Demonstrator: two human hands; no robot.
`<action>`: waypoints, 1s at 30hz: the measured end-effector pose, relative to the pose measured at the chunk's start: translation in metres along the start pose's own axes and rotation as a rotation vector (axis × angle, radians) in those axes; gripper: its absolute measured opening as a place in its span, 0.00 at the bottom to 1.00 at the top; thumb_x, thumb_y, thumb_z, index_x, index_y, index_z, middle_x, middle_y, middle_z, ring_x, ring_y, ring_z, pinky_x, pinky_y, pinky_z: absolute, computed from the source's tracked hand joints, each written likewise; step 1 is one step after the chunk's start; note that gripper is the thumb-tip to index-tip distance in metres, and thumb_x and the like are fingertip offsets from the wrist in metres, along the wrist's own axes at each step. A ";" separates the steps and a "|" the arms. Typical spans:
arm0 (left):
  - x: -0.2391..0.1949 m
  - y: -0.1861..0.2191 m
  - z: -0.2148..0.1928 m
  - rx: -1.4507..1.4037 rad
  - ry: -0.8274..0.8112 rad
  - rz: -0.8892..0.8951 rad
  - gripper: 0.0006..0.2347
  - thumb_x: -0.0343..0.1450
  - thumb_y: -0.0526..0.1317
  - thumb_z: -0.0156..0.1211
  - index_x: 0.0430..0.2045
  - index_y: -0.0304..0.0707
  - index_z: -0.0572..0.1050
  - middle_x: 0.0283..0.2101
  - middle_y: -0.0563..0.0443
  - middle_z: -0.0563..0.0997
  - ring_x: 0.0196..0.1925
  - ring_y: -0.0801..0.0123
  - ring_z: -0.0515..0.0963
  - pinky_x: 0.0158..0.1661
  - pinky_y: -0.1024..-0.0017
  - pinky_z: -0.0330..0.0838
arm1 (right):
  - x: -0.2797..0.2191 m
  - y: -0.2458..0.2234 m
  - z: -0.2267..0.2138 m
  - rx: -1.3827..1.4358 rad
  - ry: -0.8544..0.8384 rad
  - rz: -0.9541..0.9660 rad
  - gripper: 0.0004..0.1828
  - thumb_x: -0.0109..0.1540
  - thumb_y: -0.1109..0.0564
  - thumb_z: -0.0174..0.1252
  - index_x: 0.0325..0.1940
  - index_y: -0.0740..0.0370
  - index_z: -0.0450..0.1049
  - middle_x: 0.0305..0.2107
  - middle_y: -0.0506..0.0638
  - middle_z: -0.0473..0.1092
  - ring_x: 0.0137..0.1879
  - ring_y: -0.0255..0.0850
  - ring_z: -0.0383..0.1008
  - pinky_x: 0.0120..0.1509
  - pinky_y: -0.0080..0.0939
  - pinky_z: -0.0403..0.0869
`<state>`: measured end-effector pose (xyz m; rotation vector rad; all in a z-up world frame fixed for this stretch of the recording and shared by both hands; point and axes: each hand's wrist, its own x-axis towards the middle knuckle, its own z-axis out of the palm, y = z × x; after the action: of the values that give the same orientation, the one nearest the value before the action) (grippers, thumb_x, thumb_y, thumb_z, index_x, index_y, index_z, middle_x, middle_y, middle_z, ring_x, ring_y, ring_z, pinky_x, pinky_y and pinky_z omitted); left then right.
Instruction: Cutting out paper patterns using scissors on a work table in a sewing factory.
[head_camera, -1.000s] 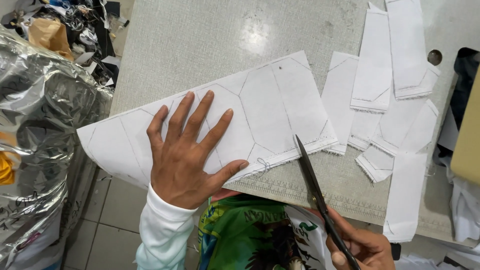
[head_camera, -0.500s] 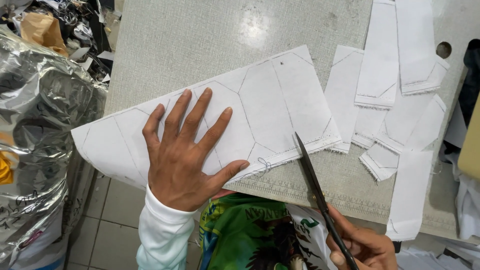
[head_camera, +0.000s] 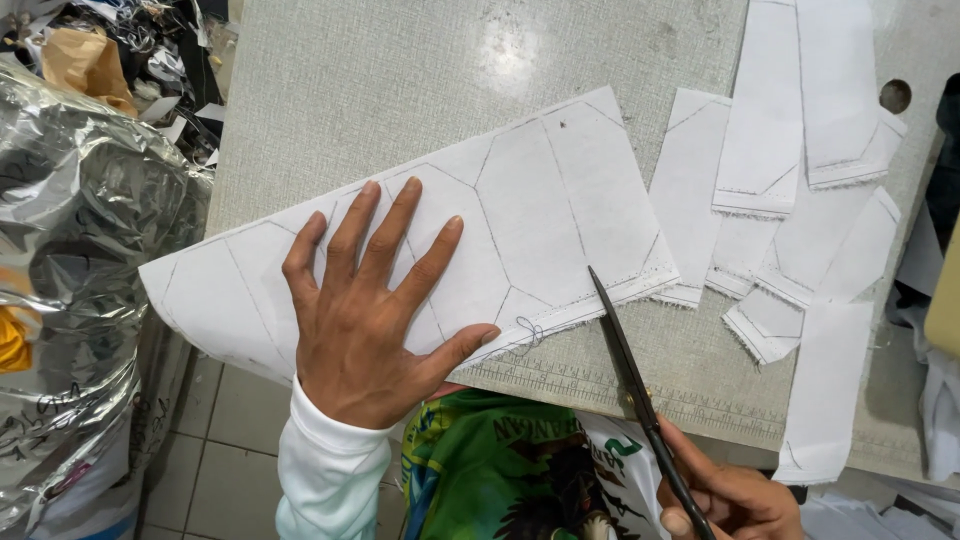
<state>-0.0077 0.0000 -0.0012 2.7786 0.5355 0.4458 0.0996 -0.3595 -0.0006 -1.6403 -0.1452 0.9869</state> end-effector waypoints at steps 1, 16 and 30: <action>0.001 0.000 0.000 0.000 0.000 -0.002 0.32 0.69 0.69 0.53 0.63 0.51 0.72 0.71 0.43 0.67 0.74 0.47 0.62 0.69 0.43 0.47 | 0.001 0.000 0.001 -0.031 0.003 -0.016 0.44 0.49 0.65 0.71 0.70 0.73 0.68 0.16 0.50 0.66 0.18 0.33 0.55 0.22 0.32 0.57; -0.004 0.002 -0.003 -0.011 -0.029 -0.006 0.33 0.69 0.69 0.57 0.64 0.51 0.71 0.72 0.44 0.65 0.76 0.47 0.60 0.70 0.43 0.46 | 0.003 -0.007 0.023 0.123 0.097 0.051 0.46 0.47 0.64 0.71 0.70 0.77 0.69 0.15 0.50 0.60 0.21 0.37 0.57 0.25 0.36 0.52; -0.006 0.002 -0.002 0.005 -0.021 -0.010 0.33 0.70 0.69 0.56 0.64 0.52 0.71 0.72 0.44 0.65 0.76 0.48 0.60 0.70 0.43 0.47 | -0.001 0.004 0.024 0.100 0.096 0.031 0.47 0.48 0.67 0.71 0.73 0.74 0.66 0.18 0.52 0.64 0.21 0.35 0.55 0.25 0.38 0.52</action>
<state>-0.0127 -0.0037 -0.0006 2.7815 0.5457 0.4127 0.0817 -0.3434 -0.0035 -1.5990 -0.0056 0.9224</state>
